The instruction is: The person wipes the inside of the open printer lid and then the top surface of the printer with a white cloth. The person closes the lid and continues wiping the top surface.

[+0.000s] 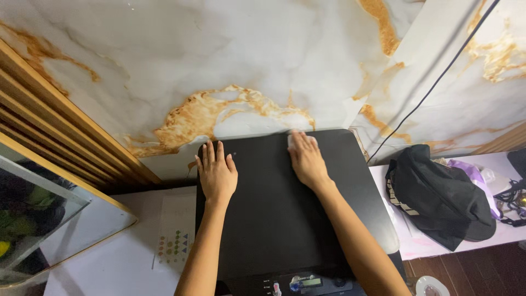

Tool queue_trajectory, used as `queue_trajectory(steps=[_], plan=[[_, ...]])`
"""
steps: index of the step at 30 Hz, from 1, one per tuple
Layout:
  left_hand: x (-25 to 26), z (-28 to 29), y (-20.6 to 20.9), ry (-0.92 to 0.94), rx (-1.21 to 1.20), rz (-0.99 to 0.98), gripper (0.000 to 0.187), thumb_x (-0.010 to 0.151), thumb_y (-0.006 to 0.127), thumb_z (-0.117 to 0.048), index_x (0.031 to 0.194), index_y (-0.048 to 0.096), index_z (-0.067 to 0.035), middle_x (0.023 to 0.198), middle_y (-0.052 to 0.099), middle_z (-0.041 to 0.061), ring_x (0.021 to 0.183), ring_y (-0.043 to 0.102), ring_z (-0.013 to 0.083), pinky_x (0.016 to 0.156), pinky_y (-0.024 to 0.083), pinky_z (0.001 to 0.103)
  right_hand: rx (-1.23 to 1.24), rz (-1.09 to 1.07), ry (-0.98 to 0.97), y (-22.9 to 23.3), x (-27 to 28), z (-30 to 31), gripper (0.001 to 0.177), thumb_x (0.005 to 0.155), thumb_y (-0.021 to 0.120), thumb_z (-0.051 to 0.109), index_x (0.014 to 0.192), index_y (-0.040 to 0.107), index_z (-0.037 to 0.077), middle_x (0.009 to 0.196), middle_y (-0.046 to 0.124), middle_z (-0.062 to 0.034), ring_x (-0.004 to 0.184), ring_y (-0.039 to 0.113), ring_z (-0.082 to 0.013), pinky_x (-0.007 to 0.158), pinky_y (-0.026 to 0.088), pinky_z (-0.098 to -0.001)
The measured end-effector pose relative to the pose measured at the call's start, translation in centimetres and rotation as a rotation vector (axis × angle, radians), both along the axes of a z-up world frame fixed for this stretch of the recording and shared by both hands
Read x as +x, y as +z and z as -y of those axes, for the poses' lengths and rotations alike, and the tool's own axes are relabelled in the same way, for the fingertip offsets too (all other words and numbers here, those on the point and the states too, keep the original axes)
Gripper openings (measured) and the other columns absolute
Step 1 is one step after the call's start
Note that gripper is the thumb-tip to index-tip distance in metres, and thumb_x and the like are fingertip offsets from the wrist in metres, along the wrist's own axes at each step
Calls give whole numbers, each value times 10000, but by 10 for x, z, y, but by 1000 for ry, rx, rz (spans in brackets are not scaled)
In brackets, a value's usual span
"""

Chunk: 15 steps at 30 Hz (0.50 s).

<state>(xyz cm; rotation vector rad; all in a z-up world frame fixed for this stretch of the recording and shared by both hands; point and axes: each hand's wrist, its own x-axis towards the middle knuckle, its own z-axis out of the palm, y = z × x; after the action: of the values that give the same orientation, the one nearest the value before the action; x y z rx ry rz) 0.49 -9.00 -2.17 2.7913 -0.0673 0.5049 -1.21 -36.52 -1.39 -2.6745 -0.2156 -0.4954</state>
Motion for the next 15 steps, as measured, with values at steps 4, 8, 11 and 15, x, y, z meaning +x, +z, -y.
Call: queue_trajectory(steps=[4,8,11,15], plan=[[-2,1,1,3,-16,10,554,1052,371,-363,1504,475,-61,1596,378,205,1510,300,317,1251,146,507,-128,41,-172,-4,3,2,549,1094,390,337,1533,386,7,1610,302,-312,1500,239,-496,1193,169,-603],[1,0,1,10,-62,38,520,1025,437,-340,1455,545,-68,1565,439,199,1487,361,319,1243,195,509,-125,-14,-300,-9,3,-7,559,1061,367,363,1524,413,53,1615,279,-318,1472,229,-558,1171,166,-660],[6,-7,2,-5,-47,17,433,1029,474,-273,1409,597,-106,1533,492,162,1445,425,300,1230,252,522,-148,19,-299,-9,5,-8,568,1076,364,361,1536,410,31,1601,291,-334,1478,244,-559,1172,171,-675],[7,-29,2,-85,-129,15,448,964,516,-109,1400,614,-134,1537,525,91,1434,463,271,1211,305,517,-167,13,-298,-11,8,-19,564,1074,372,349,1536,409,26,1591,288,-343,1474,243,-554,1163,161,-686]])
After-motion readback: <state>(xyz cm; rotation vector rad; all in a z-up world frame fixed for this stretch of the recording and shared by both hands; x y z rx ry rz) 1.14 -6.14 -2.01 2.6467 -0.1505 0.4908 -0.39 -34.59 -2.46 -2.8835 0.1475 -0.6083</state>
